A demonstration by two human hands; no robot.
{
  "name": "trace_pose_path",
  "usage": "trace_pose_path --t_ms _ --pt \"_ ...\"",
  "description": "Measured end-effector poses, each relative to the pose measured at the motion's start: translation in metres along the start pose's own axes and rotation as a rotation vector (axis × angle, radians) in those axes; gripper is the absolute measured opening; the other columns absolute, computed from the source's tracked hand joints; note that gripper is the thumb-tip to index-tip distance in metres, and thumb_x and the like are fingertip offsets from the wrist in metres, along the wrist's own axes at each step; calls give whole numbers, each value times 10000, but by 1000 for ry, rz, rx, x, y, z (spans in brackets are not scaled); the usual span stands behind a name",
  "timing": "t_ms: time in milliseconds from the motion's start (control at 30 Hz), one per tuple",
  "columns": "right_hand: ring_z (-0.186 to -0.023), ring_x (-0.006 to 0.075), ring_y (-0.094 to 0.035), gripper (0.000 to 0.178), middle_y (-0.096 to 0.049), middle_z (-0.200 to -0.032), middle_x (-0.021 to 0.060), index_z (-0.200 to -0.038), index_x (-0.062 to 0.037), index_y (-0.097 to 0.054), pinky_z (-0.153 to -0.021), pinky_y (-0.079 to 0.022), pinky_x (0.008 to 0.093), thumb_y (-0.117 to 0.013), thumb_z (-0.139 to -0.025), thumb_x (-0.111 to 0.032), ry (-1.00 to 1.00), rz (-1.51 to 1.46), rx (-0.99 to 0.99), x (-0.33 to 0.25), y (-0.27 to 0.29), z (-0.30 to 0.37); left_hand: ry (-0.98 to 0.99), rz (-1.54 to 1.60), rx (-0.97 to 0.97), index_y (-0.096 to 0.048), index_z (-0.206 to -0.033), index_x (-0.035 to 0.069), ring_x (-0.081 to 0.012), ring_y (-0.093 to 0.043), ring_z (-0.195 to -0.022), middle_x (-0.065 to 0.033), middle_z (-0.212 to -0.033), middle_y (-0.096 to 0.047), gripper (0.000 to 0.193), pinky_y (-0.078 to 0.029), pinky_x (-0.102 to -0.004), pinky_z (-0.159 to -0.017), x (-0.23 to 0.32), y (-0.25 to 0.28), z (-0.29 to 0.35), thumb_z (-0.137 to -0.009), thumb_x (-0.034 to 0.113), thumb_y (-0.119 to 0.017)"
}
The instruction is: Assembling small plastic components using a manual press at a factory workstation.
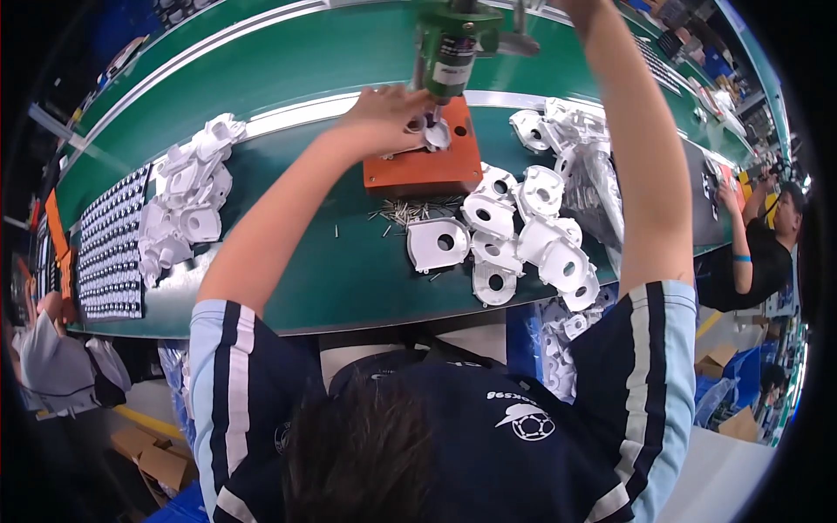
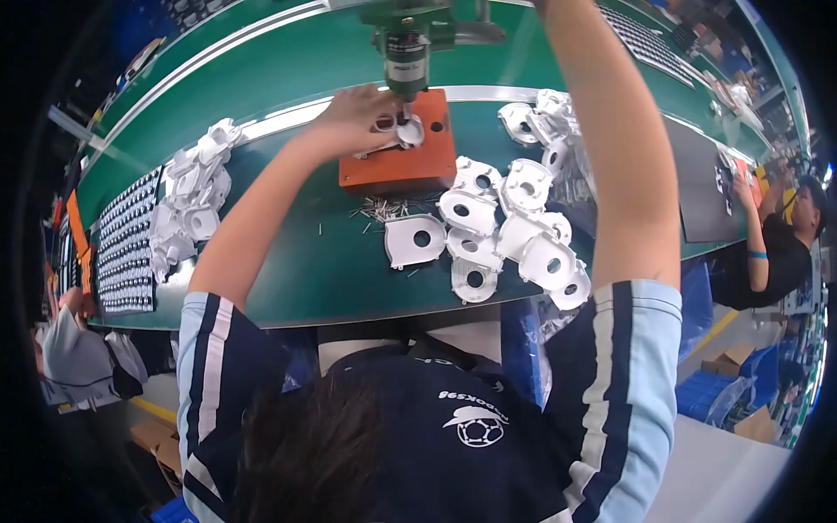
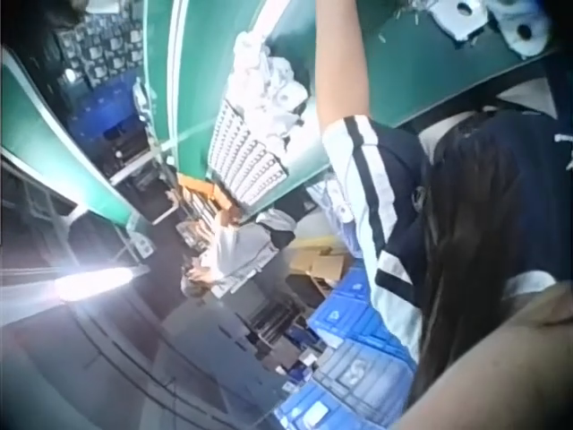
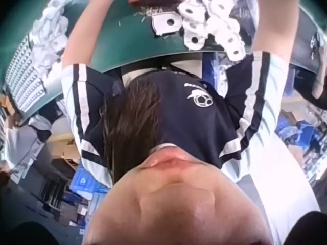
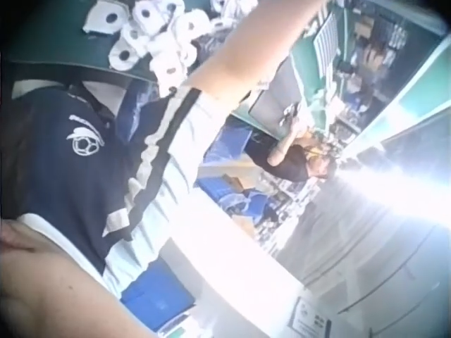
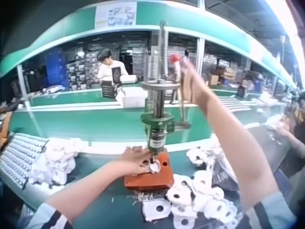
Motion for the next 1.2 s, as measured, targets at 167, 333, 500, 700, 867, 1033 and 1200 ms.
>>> trace_pose_path --t_ms 167,333,500,700,867,1033,1200 --pt "-825 181 -574 339 -612 -951 61 -1004 -90 -583 -757 -451 360 -496 -895 -399 33 252 -215 83 88 -15 175 20 36 -547 -1126 255 -304 -572 -955 -123 -988 -570 452 -452 -410 -817 -65 25 13 -721 440 -625" --pt "-930 329 -580 367 -604 -993 182 -1038 -55 -581 -792 -460 398 -586 -830 -358 81 1574 -503 173 144 43 585 10 190 -508 -1128 139 -338 -602 -895 -153 -933 -610 528 -490 -439 -736 -163 40 21 -715 424 -673" --pt "-898 348 -609 446 -638 -960 177 -874 -51 -664 -789 -474 424 -608 -752 -477 -275 1830 -375 175 135 110 387 449 697 -403 -1169 109 -442 -565 -920 -270 -1015 -545 521 -474 -459 -796 -196 10 -10 -718 106 -663" --pt "-889 345 -610 526 -647 -918 164 -1187 -175 -560 -780 -481 436 -647 -704 -363 -71 1926 -513 197 148 118 373 470 363 -481 -1176 74 -366 -564 -998 -222 -1054 -589 412 -448 -429 -839 -133 16 34 -797 201 -582" --pt "-830 350 -618 444 -638 -815 162 -1105 -157 -568 -713 -488 439 -595 -670 -241 -97 1943 -385 190 157 115 787 -210 456 -557 -1141 25 -323 -536 -1064 -172 -1053 -606 466 -410 -401 -921 -173 65 215 -779 309 -632" --pt "-784 327 -620 406 -653 -792 120 -1004 -106 -530 -675 -462 419 -651 -687 -330 -109 1739 -307 167 142 120 916 -354 266 -480 -1249 66 -398 -493 -1067 -254 -1152 -514 657 -400 -445 -921 -215 54 336 -686 318 -705" --pt "-718 293 -610 282 -623 -777 126 -978 -58 -523 -654 -457 388 -634 -747 -175 -9 1556 -215 169 167 118 946 -3 308 -438 -1263 27 -397 -448 -1095 -222 -1205 -460 620 -373 -413 -941 -238 31 394 -706 151 -680"
Point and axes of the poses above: each hand's wrist, its own z-axis away from the middle knuckle, its own y-axis out of the back of the hand, x = y × z, the point moved 10 cm from there along -z, towards the middle knuckle
